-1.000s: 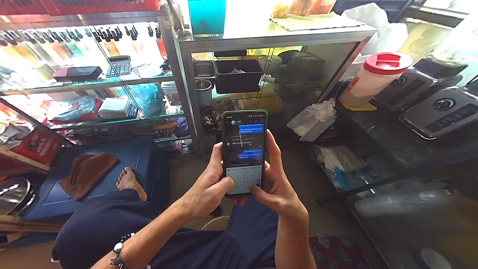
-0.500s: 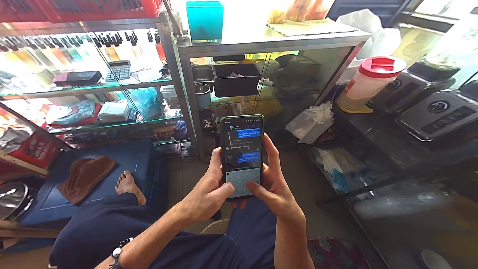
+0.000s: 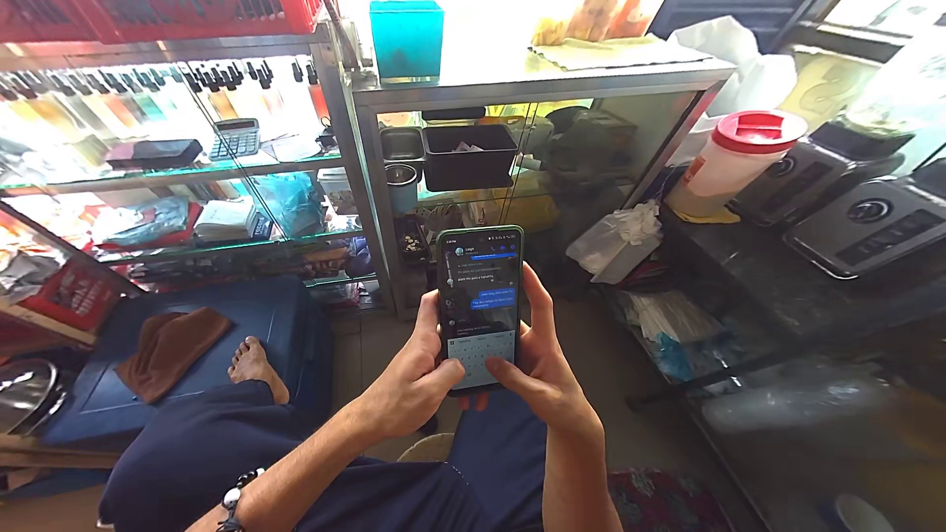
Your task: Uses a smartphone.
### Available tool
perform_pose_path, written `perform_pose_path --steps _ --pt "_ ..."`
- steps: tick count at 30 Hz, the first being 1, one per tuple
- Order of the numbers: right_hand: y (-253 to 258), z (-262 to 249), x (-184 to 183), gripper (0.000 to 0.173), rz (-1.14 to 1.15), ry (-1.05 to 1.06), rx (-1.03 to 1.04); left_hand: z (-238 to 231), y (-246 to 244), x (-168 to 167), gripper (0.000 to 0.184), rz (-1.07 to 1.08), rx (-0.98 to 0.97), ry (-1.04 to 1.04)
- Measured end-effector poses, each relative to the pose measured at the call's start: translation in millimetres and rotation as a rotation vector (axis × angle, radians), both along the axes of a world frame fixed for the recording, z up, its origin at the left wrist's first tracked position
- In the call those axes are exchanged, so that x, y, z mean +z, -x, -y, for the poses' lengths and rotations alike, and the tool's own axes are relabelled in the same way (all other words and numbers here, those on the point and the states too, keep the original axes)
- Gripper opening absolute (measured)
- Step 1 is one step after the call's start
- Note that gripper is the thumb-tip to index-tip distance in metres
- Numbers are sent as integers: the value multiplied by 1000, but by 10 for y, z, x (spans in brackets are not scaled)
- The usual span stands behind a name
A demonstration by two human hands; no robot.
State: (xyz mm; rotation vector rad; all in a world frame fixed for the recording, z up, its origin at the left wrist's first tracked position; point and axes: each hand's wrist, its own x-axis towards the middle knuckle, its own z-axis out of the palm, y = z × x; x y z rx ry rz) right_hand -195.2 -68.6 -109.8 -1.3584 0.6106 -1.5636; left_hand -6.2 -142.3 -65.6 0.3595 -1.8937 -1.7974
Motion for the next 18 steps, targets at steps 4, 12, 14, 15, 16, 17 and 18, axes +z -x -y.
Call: perform_pose_path --steps 4,12,14,15,16,17,18 --pt "5 7 -10 87 17 11 8 0 5 -13 72 -18 -5 37" --pt "-66 29 -4 69 75 -27 -108 -8 4 2 74 -29 -26 23" --pt "-74 39 -2 64 78 -25 -132 -12 4 9 74 -30 -24 15" --pt "-79 41 -2 62 82 -26 -149 -15 4 12 74 -29 -24 15" --pt "-84 43 -2 61 85 -29 -161 -17 3 15 75 -24 -22 15" --pt "-86 43 -2 60 88 -37 -164 -18 1 18 74 -21 -21 15" --pt "-92 46 -1 60 91 -40 -165 -15 -4 21 73 -19 -19 17"
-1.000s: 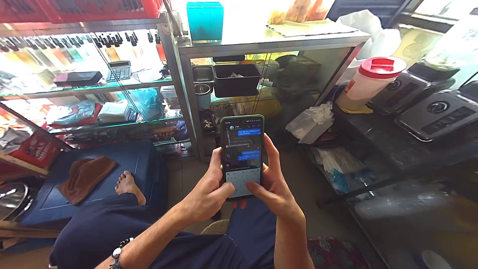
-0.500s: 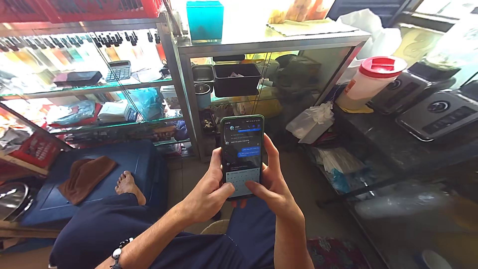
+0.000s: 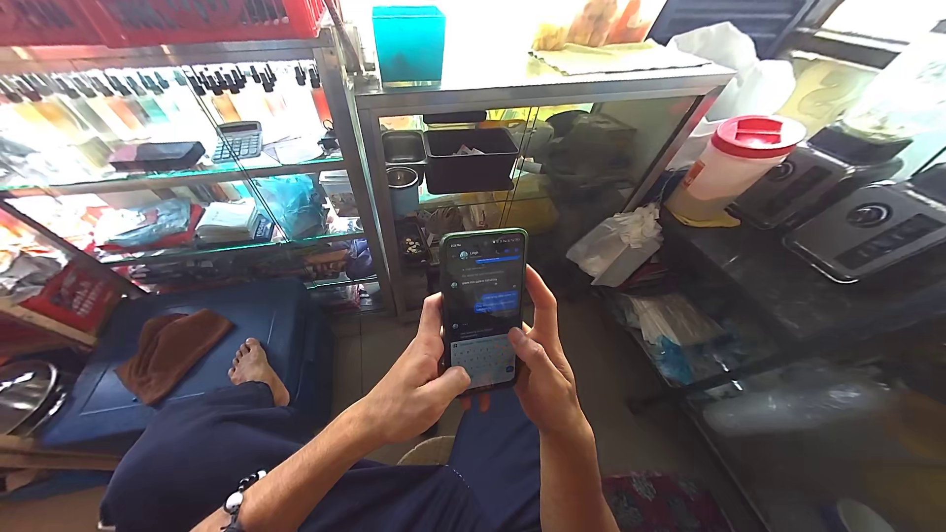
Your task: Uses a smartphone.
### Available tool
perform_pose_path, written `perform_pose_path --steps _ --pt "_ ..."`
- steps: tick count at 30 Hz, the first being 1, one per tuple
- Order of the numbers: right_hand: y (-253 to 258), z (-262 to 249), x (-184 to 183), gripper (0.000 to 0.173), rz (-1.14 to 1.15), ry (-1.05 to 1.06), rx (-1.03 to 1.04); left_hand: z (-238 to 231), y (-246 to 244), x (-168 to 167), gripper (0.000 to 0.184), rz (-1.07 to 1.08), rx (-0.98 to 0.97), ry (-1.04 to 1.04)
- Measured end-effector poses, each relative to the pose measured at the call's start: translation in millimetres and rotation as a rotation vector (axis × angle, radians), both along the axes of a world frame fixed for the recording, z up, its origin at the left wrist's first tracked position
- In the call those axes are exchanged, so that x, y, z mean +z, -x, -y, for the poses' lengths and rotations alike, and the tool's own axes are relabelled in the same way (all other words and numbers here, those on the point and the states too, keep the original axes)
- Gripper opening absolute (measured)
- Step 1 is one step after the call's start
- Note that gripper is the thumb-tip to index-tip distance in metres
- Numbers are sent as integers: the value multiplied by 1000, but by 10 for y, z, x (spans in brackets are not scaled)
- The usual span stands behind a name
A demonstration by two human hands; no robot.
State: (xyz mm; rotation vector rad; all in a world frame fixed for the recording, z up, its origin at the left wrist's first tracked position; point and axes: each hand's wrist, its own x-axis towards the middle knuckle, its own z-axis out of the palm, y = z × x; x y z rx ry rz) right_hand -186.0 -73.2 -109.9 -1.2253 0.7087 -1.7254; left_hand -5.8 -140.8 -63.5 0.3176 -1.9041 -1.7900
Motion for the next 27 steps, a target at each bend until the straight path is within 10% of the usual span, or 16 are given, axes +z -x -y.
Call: perform_pose_path --steps 27 --pt "-5 91 19 66 -130 129 -185 -14 13 73 79 -8 79 159"
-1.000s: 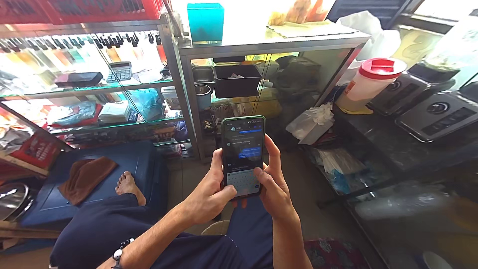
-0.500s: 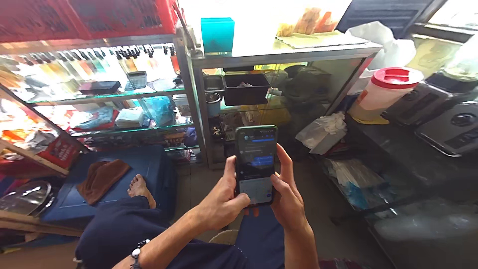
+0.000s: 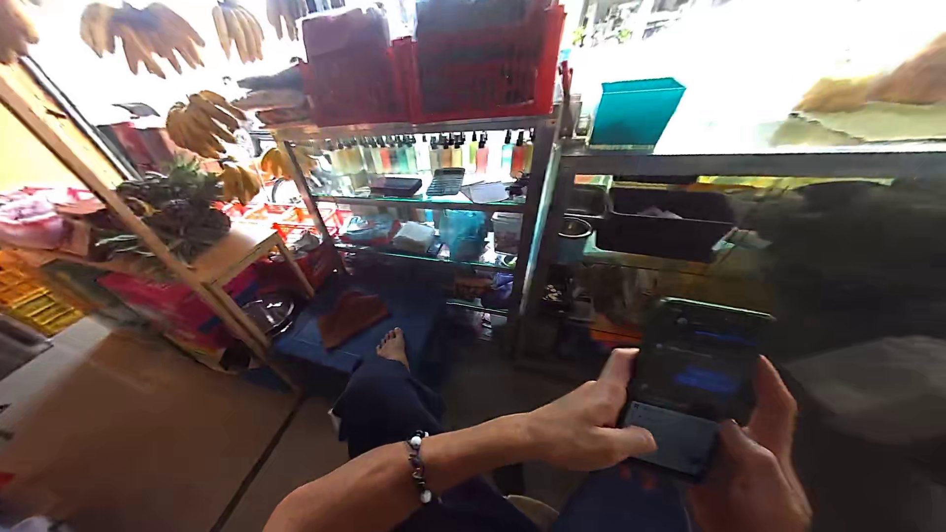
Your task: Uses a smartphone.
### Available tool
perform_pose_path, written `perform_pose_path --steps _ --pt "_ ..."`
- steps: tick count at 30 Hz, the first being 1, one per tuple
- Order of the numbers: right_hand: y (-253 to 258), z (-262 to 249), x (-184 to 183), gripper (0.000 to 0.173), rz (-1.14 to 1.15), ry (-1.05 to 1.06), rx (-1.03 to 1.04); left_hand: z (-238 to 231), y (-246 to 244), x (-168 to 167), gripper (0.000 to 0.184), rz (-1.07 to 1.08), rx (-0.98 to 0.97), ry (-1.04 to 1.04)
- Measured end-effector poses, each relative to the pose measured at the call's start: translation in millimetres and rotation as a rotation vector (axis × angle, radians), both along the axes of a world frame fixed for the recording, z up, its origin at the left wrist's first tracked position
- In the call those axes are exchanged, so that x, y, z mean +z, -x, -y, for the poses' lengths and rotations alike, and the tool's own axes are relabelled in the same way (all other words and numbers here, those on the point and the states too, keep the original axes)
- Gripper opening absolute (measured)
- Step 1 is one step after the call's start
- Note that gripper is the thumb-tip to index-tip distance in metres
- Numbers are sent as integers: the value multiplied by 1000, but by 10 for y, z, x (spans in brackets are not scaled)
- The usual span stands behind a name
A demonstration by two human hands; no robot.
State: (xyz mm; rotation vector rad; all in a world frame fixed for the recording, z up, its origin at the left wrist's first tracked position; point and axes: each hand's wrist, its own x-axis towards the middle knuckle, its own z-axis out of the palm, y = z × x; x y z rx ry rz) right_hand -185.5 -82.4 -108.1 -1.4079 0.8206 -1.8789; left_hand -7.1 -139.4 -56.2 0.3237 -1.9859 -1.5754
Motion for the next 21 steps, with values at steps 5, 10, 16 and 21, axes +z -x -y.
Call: perform_pose_path --steps 5,10,16,21 --pt "-10 -31 -18 68 41 -7 34 -20 -11 -20 79 14 -7 18" --pt "64 -71 -91 74 102 -76 208 7 12 -73 75 -4 -60 -114" --pt "88 -92 -98 82 114 -84 293 11 12 -75 75 7 -59 -178" --pt "166 -91 -123 85 55 -24 392 10 8 -67 75 2 -57 -193"
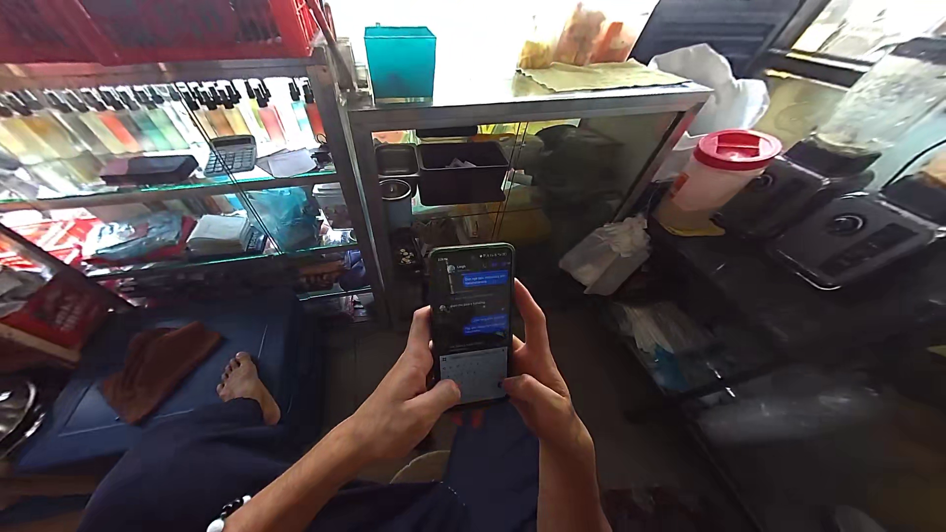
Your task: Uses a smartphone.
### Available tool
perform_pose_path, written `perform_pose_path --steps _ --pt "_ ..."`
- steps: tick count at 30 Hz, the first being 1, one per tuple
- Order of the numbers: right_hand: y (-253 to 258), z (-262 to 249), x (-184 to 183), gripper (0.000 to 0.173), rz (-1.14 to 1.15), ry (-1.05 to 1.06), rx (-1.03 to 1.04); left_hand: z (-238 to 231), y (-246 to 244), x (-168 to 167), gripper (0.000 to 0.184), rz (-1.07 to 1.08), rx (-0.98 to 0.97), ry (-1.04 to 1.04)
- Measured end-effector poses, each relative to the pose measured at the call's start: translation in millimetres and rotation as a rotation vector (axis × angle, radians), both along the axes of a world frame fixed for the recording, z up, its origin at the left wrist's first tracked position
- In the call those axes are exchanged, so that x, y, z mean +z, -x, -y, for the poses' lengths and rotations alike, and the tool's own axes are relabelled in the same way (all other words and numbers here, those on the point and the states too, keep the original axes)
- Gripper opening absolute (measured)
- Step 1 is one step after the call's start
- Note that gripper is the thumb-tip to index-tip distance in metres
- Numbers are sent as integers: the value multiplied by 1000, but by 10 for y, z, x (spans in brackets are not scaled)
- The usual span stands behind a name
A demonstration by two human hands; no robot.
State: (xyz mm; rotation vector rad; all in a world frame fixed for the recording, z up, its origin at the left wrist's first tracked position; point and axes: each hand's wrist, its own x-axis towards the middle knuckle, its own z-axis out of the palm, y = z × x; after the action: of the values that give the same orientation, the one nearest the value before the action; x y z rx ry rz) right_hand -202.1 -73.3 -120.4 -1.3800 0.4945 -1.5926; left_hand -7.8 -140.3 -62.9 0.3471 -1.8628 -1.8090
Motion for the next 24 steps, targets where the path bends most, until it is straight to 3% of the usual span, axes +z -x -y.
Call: perform_pose_path --steps 16,24 --pt "1 9 -2 89 -2 -8 4 -2 0 -7 76 -9 -11 -25" --pt "-100 23 53 60 54 -89 -178 1 7 -16 74 -30 -40 0"
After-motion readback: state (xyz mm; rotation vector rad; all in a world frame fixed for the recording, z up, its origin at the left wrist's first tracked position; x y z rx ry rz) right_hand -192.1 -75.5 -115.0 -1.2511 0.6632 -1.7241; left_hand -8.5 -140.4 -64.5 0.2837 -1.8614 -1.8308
